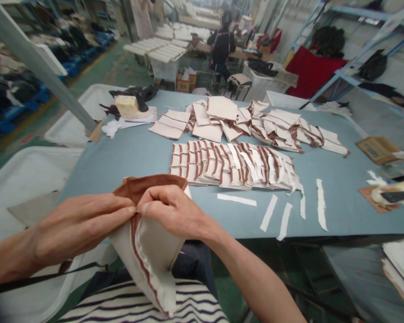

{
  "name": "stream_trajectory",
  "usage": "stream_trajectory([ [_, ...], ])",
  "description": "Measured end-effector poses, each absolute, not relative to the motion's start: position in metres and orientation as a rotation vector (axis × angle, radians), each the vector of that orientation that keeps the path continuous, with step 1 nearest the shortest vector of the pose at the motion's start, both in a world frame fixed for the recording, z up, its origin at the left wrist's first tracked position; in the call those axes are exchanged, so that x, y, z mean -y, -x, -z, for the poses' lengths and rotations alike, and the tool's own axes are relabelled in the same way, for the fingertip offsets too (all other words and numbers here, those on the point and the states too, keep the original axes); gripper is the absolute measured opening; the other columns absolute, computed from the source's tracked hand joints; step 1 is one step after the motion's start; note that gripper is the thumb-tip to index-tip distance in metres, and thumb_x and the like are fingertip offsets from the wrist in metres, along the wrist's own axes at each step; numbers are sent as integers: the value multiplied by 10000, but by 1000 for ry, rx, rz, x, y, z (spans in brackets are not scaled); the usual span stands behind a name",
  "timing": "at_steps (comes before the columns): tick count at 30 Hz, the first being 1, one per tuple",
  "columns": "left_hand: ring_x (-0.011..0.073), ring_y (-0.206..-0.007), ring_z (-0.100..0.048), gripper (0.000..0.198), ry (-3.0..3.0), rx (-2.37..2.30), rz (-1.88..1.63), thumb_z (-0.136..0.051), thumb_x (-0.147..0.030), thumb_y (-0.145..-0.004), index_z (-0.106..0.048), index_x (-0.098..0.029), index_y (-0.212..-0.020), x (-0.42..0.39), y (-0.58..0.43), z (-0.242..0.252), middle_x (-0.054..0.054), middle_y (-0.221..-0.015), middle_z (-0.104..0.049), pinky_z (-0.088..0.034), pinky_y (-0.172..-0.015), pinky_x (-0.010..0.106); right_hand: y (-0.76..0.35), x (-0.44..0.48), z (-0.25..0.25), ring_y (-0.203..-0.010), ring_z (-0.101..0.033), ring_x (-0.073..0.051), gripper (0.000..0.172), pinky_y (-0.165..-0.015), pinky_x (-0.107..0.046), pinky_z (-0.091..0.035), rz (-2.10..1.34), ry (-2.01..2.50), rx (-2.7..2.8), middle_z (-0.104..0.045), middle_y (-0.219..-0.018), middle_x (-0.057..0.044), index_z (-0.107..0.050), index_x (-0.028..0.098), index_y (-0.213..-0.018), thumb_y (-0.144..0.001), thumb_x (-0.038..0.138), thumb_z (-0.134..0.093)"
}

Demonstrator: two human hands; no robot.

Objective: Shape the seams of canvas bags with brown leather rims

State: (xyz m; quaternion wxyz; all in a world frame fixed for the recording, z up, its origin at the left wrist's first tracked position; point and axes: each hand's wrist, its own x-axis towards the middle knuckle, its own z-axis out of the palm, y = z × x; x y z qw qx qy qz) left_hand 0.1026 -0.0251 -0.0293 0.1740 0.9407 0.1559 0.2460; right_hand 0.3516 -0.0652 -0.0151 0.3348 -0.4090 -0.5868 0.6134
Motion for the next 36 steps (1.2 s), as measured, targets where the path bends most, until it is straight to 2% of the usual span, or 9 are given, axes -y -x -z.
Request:
stream_trajectory([
  [4, 171, -840, -791, 257, -2585, -472, -785, -582, -125, -1081, -678, -285, -1258, 29, -107, 18, 20, -1012, -838, -596, -780, 228, -351, 71, 9, -610, -448, -116, 46, -571, -236, -352, -1397, 1095, 1653, -532, -661, 53, -589, 212, -755, -791, 229, -566],
  [8, 126, -679, -737, 105, -2331, -686, -620, -685, -293, -1066, -731, -270, -1159, 29, -113, -1, -42, -883, -818, -540, -644, 174, -353, 79, 6, -589, -492, -96, 95, -618, -238, -387, -950, 1018, 1859, -609, -677, 53, -624, 200, -773, -804, 134, -563],
  [13, 106, -646, -675, 263, -2253, -617, -376, -558, -298, -1116, -748, -222, -950, 20, -123, -23, -54, -772, -756, -474, -608, 175, -354, 82, 10, -616, -558, -111, 120, -622, -248, -392, -553, 1020, 2007, -685, -703, 17, -635, 192, -778, -841, 116, -567],
  [18, 103, -602, -557, 315, -2498, -562, -502, -515, -191, -1086, -625, -200, -791, 24, -127, -13, -53, -674, -624, -381, -598, 227, -355, 82, 13, -620, -560, -121, 127, -611, -260, -382, -399, 986, 2015, -677, -695, 18, -632, 198, -814, -860, 105, -559],
  [21, 92, -555, -475, 263, -2454, -584, -609, -529, -141, -1012, -575, -206, -761, 30, -130, -6, -76, -633, -543, -344, -559, 224, -352, 84, 21, -607, -535, -113, 124, -601, -251, -373, -474, 934, 1935, -642, -684, 33, -609, 207, -804, -858, 110, -554],
  [23, 85, -535, -445, 252, -2287, -596, -598, -540, -153, -994, -562, -207, -748, 33, -135, -3, -86, -613, -507, -342, -537, 205, -348, 84, 31, -562, -476, -100, 112, -560, -238, -346, -706, 909, 1819, -577, -655, 56, -578, 217, -783, -860, 137, -565],
  [28, 95, -566, -464, 304, -1743, -603, -656, -604, -274, -999, -559, -194, -710, 34, -146, 7, -58, -649, -555, -362, -533, 201, -340, 77, 51, -551, -342, -110, 255, -515, -249, -290, -1255, 738, 1483, -436, -649, 68, -475, 249, -763, -938, 342, -635],
  [32, 98, -607, -490, 327, -1588, -551, -700, -657, -361, -1044, -608, -180, -776, 30, -143, 16, -45, -716, -592, -385, -565, 199, -345, 70, 41, -573, -373, -112, 255, -546, -255, -311, -1217, 704, 1533, -473, -667, 57, -518, 232, -777, -969, 330, -653],
  [36, 101, -675, -517, 285, -1826, -488, -640, -615, -291, -1086, -646, -177, -827, 26, -135, 9, -44, -754, -591, -398, -611, 183, -355, 74, 24, -585, -384, -100, 155, -583, -242, -345, -1147, 751, 1631, -472, -677, 69, -567, 215, -782, -912, 226, -649],
])
